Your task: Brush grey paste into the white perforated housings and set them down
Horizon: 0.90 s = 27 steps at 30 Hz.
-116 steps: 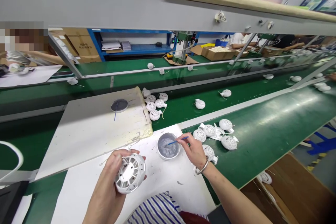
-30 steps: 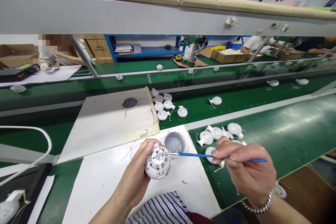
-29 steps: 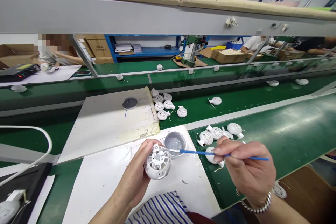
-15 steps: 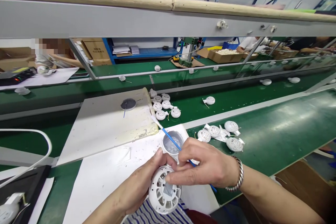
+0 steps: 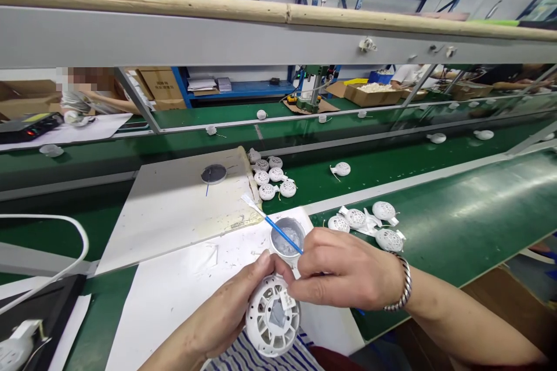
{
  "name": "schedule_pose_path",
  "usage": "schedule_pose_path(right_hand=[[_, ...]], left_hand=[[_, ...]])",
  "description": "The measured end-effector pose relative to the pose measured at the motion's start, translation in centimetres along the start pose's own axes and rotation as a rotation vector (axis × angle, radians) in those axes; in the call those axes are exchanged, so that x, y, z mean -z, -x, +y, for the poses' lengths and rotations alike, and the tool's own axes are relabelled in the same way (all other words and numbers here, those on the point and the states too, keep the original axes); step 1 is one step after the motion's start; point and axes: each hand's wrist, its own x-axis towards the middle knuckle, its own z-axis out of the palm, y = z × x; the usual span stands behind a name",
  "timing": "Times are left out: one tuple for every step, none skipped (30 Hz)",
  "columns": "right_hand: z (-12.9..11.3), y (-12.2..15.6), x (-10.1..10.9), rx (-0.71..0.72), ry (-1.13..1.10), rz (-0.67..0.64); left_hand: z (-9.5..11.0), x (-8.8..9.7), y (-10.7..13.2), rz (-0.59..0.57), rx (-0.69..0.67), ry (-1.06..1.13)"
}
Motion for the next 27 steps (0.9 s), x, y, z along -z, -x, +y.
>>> schedule_pose_path(right_hand=[[-0.1,-0.1,0.0,0.019,0.022,-0.008],[-0.1,-0.1,0.0,0.032,0.044,-0.008],[-0.3,-0.1,-0.1,0.034,0.063,-0.002],[-0.5,-0.1,-0.2,0.023,0.078,0.009],[-0.7,-0.1,-0.4,-0.003,0.092,0.022],[-0.9,0.0,-0.7,-0.043,0.105,0.04],[-1.2,0.0,-1.0,-0.083,0.12,0.063],[-1.5,0.1,-1.3,-0.12,0.139,0.087],[-1.8,0.1,-1.6,-0.148,0.156,0.113],[-2.0,0.2,-1.9,-0.171,0.175,0.142],[-2.2,0.2,-2.2,-0.185,0.193,0.166],[-2.3,0.3,-2.5,-0.192,0.207,0.188],[-2.4,0.4,-2.8,-0.196,0.211,0.207],[-2.5,0.5,-3.0,-0.203,0.207,0.223],[-2.5,0.7,-3.2,-0.206,0.198,0.234],[-2.5,0.8,-3.3,-0.208,0.186,0.234],[-2.5,1.0,-3.4,-0.21,0.173,0.224],[-2.5,1.1,-3.4,-0.211,0.163,0.204],[-2.5,1.1,-3.4,-0.21,0.157,0.177],[-2.5,1.1,-3.3,-0.205,0.156,0.151],[-2.5,1.1,-3.2,-0.2,0.162,0.133],[-2.6,1.0,-3.2,-0.194,0.172,0.119],[-2.7,0.9,-3.1,-0.186,0.19,0.108],[-2.7,0.9,-3.1,-0.174,0.209,0.101],[-2.7,0.9,-3.1,-0.165,0.221,0.098],[-2.7,1.0,-3.2,-0.167,0.217,0.118],[-2.7,1.2,-3.3,-0.187,0.196,0.159]], left_hand=[[0.1,0.0,0.0,0.003,-0.004,-0.003],[0.2,-0.1,0.0,0.012,-0.009,-0.006],[0.3,-0.2,0.0,0.026,-0.016,-0.01],[0.5,-0.3,0.0,0.044,-0.027,-0.015],[0.6,-0.5,0.0,0.067,-0.044,-0.017],[0.7,-0.6,0.1,0.088,-0.066,-0.014],[0.8,-0.8,0.1,0.101,-0.09,-0.011],[0.8,-0.9,0.2,0.108,-0.117,-0.009],[0.7,-1.0,0.2,0.112,-0.146,-0.01],[0.6,-1.0,0.3,0.118,-0.172,-0.012],[0.5,-1.0,0.3,0.129,-0.195,-0.016],[0.4,-1.0,0.3,0.143,-0.215,-0.024],[0.3,-0.9,0.4,0.163,-0.23,-0.038],[0.1,-0.8,0.4,0.18,-0.237,-0.054],[0.0,-0.7,0.4,0.191,-0.237,-0.071],[0.0,-0.6,0.4,0.201,-0.235,-0.086],[0.0,-0.5,0.5,0.213,-0.233,-0.095],[-0.1,-0.5,0.6,0.225,-0.232,-0.094],[-0.1,-0.5,0.6,0.235,-0.232,-0.084],[-0.1,-0.6,0.7,0.245,-0.237,-0.073],[-0.1,-0.8,0.7,0.255,-0.246,-0.065],[-0.2,-1.0,0.7,0.266,-0.256,-0.061],[-0.3,-1.1,0.6,0.278,-0.263,-0.058],[-0.4,-1.1,0.5,0.291,-0.268,-0.057],[-0.5,-0.8,0.3,0.31,-0.274,-0.06],[-0.5,-0.2,0.0,0.342,-0.28,-0.072],[-0.6,0.9,-0.2,0.393,-0.282,-0.097]])
